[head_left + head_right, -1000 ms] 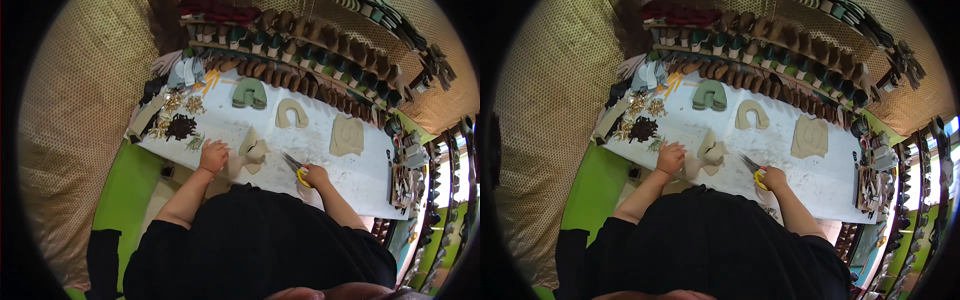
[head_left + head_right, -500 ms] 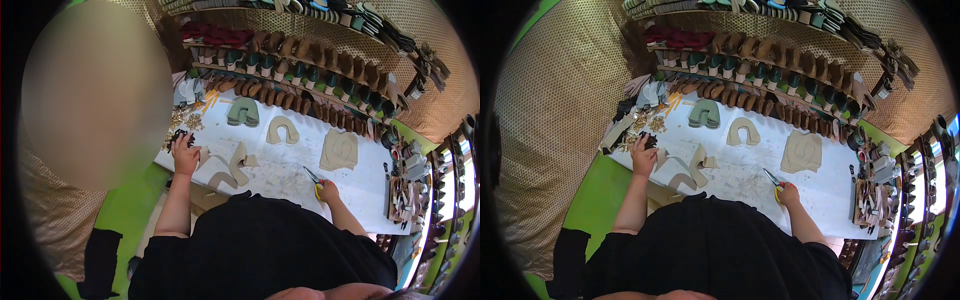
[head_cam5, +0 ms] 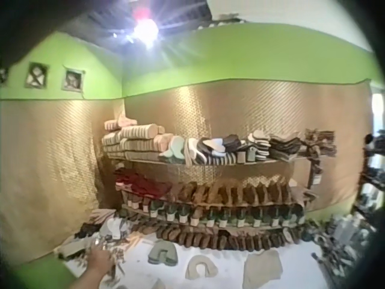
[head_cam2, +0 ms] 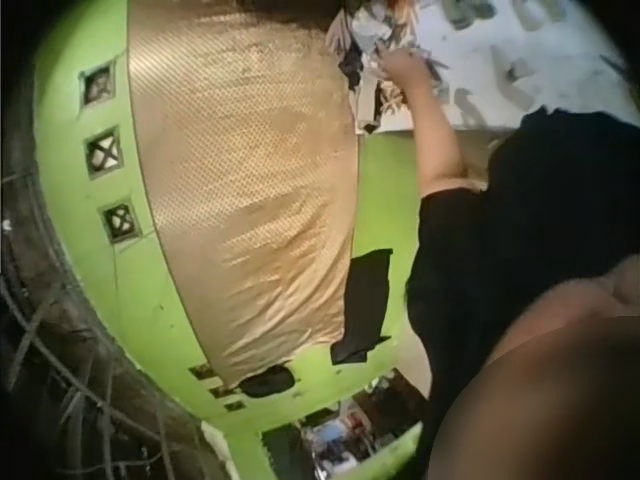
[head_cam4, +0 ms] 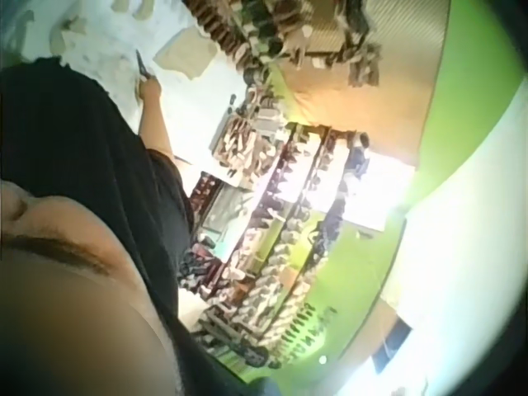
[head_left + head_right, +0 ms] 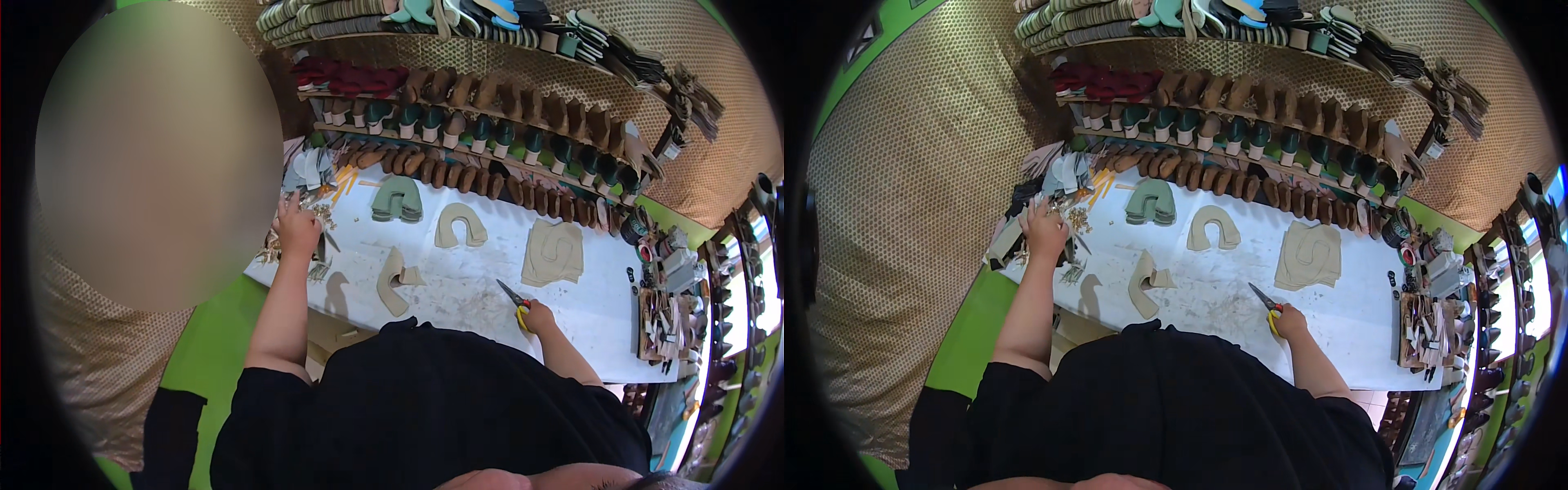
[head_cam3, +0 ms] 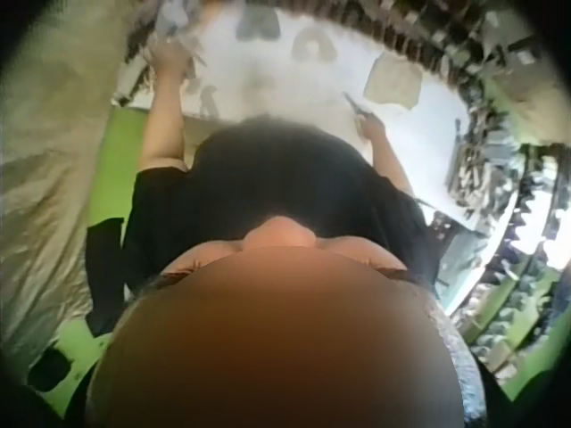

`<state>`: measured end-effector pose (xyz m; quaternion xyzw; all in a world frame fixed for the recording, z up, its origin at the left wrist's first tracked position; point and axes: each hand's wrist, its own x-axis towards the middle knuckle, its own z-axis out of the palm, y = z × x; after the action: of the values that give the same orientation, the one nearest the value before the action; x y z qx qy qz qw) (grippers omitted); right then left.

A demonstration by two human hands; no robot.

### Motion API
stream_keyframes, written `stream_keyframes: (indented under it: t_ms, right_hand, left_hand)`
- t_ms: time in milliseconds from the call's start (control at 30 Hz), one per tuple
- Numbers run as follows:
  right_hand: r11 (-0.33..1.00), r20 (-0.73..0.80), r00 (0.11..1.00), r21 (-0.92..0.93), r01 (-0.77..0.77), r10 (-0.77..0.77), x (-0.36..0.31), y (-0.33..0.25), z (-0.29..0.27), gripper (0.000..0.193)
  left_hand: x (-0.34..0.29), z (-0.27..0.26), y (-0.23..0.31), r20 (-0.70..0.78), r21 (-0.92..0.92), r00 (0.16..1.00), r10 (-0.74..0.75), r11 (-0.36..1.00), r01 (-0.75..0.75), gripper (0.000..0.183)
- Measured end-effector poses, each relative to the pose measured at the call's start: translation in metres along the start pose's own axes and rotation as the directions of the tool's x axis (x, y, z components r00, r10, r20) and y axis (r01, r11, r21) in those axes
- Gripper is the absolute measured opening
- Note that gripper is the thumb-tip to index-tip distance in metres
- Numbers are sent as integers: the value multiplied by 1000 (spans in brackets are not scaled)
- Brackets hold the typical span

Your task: Cut out shoe patterns from a leather sheet using scissors.

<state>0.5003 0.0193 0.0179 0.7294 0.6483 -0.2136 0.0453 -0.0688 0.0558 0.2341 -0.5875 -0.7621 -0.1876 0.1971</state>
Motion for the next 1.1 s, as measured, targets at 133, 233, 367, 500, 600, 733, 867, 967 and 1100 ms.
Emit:
stream_keyframes:
  t_ms: [133,233,367,500,600,733,867,967,1100]
  right_hand:
    - [1000,-34,999,14,-19,20,2,1,9,48]
    - [998,-75,996,41,-48,51,0,1,14,49]
    - [991,-109,988,83,-102,111,-5,-10,12,50]
    - [970,-123,968,136,-201,217,-12,-19,18,51]
    - [953,-91,956,142,-266,280,-20,-27,19,46]
    - [939,-76,943,155,-309,323,-19,-34,19,48]
    - [927,-52,933,145,-347,357,-17,-35,19,50]
    - [929,-45,933,130,-348,356,-12,-30,25,54]
    - [924,-6,931,127,-361,365,-9,-33,22,55]
  left_hand:
    - [42,3,20,-236,-43,970,60,996,-72,7]
    - [46,32,22,-359,-76,920,159,977,-198,7]
    - [6,116,-14,-40,-5,939,343,939,-343,10]
    - [-60,168,-50,390,11,846,363,917,-399,23]
    - [-78,179,-47,562,-78,785,262,961,-264,40]
    - [-77,191,-41,377,-230,855,356,930,-286,45]
    - [-65,177,-6,322,-370,845,427,878,-302,51]
    - [-65,173,20,403,-411,780,479,856,-313,56]
    - [-65,190,39,526,-405,737,424,887,-222,62]
